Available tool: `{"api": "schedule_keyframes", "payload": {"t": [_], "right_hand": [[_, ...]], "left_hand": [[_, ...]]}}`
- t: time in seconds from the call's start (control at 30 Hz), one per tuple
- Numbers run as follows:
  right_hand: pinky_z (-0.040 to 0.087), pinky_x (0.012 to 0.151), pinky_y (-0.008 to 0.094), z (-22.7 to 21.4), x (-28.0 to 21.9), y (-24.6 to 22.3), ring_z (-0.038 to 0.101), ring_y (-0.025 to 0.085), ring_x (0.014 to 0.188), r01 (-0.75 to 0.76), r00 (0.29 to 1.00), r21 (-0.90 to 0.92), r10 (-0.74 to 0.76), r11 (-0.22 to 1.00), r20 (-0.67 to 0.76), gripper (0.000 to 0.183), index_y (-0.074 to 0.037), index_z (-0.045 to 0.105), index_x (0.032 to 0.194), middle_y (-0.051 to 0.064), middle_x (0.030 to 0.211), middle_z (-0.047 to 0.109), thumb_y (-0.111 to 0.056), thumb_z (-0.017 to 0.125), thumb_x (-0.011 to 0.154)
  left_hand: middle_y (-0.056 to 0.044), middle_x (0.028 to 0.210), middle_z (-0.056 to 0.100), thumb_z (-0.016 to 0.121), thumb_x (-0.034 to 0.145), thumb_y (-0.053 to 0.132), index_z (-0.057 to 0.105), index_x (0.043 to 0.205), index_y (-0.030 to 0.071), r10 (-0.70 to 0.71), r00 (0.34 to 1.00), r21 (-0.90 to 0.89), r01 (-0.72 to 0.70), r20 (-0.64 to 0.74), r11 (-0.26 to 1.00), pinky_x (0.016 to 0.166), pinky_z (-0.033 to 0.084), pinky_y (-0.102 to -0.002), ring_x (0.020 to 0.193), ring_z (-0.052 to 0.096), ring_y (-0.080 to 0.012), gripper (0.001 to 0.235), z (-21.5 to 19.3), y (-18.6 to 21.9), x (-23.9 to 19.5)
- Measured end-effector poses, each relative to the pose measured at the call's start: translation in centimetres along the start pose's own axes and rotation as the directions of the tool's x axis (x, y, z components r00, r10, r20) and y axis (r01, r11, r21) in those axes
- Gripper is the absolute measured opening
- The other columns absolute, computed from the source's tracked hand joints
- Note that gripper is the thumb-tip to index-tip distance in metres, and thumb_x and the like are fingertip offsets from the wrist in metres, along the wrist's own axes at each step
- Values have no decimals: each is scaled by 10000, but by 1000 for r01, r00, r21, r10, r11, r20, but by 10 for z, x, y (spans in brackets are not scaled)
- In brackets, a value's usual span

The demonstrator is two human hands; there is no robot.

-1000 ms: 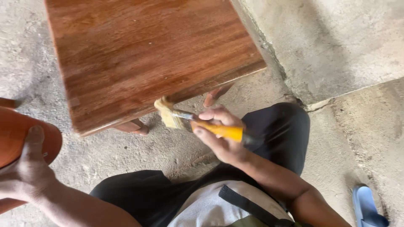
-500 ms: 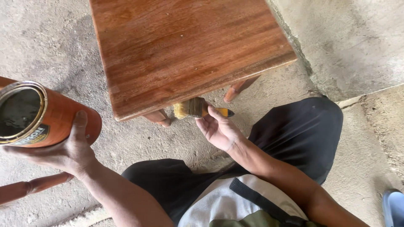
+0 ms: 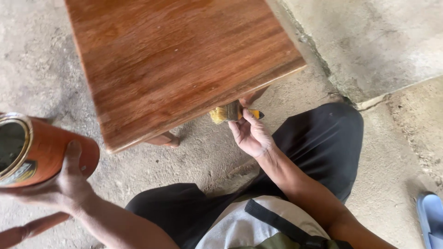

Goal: The person applies varnish to a wooden chair using a paintbrush. They dip the brush into a can of varnish and coat the seat, legs, and backrest of the chair.

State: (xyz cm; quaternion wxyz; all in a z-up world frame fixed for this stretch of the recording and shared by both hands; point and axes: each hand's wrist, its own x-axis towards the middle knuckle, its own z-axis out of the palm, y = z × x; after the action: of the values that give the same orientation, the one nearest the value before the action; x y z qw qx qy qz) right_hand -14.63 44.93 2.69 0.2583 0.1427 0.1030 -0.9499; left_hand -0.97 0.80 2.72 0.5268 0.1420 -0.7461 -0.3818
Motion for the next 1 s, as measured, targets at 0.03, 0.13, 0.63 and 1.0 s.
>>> {"api": "schedule_keyframes", "payload": {"t": [0.03, 0.13, 0.63, 1.0], "right_hand": [[654, 903, 342, -1, 0, -8, 728, 182, 1029, 16, 1000, 6, -16, 1000, 1, 254, -85, 735, 1120, 44, 1100, 734, -110, 810, 878], [657, 877, 337, -9, -1, -35, 732, 186, 1017, 79, 997, 19, -79, 997, -7, 256, -91, 744, 1113, 46, 1096, 740, -112, 804, 865], [686, 760, 319, -5, -9, -120, 758, 188, 877, 366, 923, 16, -361, 930, -130, 138, -43, 755, 953, 79, 955, 760, -118, 824, 860], [690, 788, 333, -12, -27, -152, 755, 174, 892, 525, 821, -68, -526, 848, -222, 122, -66, 746, 941, 56, 961, 760, -119, 822, 861]], "left_hand": [[-165, 1640, 441, 1013, 866, 180, 144, 1640, 116, 5, 1000, -12, -5, 10, 1000, 1243, 348, -463, 1436, 469, -320, 1166, 2, -1, -1], [-214, 1634, 264, 1044, 770, 199, 32, 1615, 64, -209, 978, -308, 195, -13, 931, 1306, 337, -500, 1566, 353, -374, 1326, 4, -10, -5], [-295, 1476, 534, 913, 771, -9, 320, 1457, -92, -90, 995, -184, 79, -52, 980, 1148, 603, -464, 1358, 622, -397, 910, 27, 71, 12], [-263, 1316, 619, 976, 744, 85, 415, 1314, -91, -355, 929, -155, 337, -105, 929, 974, 651, -406, 1185, 728, -357, 819, 53, 136, 31]]}}
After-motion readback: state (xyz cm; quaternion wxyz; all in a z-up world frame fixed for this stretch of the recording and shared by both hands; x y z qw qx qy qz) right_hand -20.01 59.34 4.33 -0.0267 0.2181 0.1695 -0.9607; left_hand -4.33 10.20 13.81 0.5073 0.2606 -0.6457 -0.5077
